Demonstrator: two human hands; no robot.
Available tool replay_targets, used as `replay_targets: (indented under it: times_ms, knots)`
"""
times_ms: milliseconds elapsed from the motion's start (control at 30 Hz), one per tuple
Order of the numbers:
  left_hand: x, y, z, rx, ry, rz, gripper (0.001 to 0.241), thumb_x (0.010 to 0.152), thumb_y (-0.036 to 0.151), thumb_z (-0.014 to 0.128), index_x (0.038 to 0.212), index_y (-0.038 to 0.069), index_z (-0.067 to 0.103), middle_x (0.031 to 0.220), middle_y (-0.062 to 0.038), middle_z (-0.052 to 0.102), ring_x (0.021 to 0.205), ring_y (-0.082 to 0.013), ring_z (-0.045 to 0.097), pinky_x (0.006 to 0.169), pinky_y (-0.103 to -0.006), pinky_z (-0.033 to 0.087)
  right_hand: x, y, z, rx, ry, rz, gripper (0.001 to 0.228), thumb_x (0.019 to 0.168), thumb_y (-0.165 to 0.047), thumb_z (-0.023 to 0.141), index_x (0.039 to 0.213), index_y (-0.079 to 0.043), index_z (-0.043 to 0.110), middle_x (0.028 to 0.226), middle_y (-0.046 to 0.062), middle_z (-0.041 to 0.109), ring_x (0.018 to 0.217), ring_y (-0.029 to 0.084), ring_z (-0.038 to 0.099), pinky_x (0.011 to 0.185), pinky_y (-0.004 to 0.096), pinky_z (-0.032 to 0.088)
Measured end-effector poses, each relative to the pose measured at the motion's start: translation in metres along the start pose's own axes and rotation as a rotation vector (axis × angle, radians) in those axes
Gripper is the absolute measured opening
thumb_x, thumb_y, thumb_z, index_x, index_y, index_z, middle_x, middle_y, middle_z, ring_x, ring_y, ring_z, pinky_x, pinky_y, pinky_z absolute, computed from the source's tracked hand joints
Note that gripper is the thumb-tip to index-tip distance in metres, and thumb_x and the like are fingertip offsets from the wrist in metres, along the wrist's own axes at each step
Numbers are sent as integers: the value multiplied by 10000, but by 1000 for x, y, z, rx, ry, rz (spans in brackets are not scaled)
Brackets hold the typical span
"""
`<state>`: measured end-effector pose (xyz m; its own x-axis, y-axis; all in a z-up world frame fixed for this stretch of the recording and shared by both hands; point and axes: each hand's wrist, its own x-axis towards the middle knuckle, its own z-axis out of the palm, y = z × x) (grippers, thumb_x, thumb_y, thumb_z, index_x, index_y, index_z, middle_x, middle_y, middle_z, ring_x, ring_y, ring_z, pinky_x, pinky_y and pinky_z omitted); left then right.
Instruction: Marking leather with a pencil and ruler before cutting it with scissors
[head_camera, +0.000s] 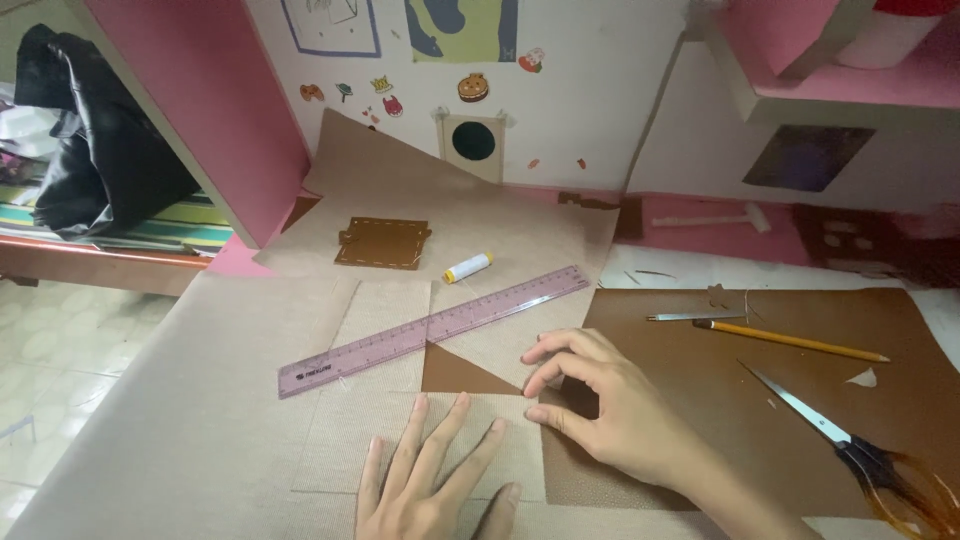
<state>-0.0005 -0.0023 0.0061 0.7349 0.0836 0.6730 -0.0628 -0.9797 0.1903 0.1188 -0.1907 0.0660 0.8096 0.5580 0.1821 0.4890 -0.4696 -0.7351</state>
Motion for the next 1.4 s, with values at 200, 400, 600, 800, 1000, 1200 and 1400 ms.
replay_targets:
  times_ms: [200,400,600,800,1000,1200,1400]
  knots:
    - [1,1,-1,-2,11,26,470,787,615,624,1223,473,727,1437,108,624,1392,-201,526,1003,-519,453,0,1,0,-7,-10,-5,87,856,-319,782,877,-234,772,1229,-101,709,1278,120,583,1059,387,428]
    - [1,2,2,17,52,26,456,771,624,624,1183,468,741,1409,113,640,1343,-196,569,985,-501,457,0,1,1,-6,10,-5,68,829,-302,801,850,-240,784,1225,-108,725,1279,113,597,1044,383,441]
    - [-1,4,3,53,121,46,429,802,627,592,1159,455,757,1360,87,674,1297,-213,604,937,-493,475,0,-1,1,-31,3,14,46,831,-276,800,865,-250,783,1233,-114,728,1287,96,599,1045,371,447]
    - [-2,2,6,66,115,48,472,792,661,598,1195,467,748,1384,81,658,1317,-216,584,1000,-514,450,1,1,1,-22,-10,40,58,821,-286,818,852,-239,806,1236,-115,732,1278,93,613,1053,363,448]
    - [-2,1,5,-1,104,26,451,817,657,591,1189,456,750,1389,76,657,1336,-230,573,983,-556,457,2,0,2,-37,-12,92,55,810,-287,832,843,-253,806,1238,-147,740,1318,71,600,1057,358,454]
    - [-2,0,4,-24,61,43,482,827,649,594,1243,451,734,1437,68,626,1358,-250,549,980,-579,451,1,0,0,-63,-20,84,72,818,-328,819,851,-265,807,1262,-143,744,1334,77,603,1061,372,448]
    - [-3,-2,8,-14,104,58,459,784,638,641,1188,453,757,1403,64,646,1330,-252,568,963,-554,451,2,-6,-2,-60,-38,130,72,820,-330,815,831,-259,814,1267,-151,743,1332,67,602,1081,367,433]
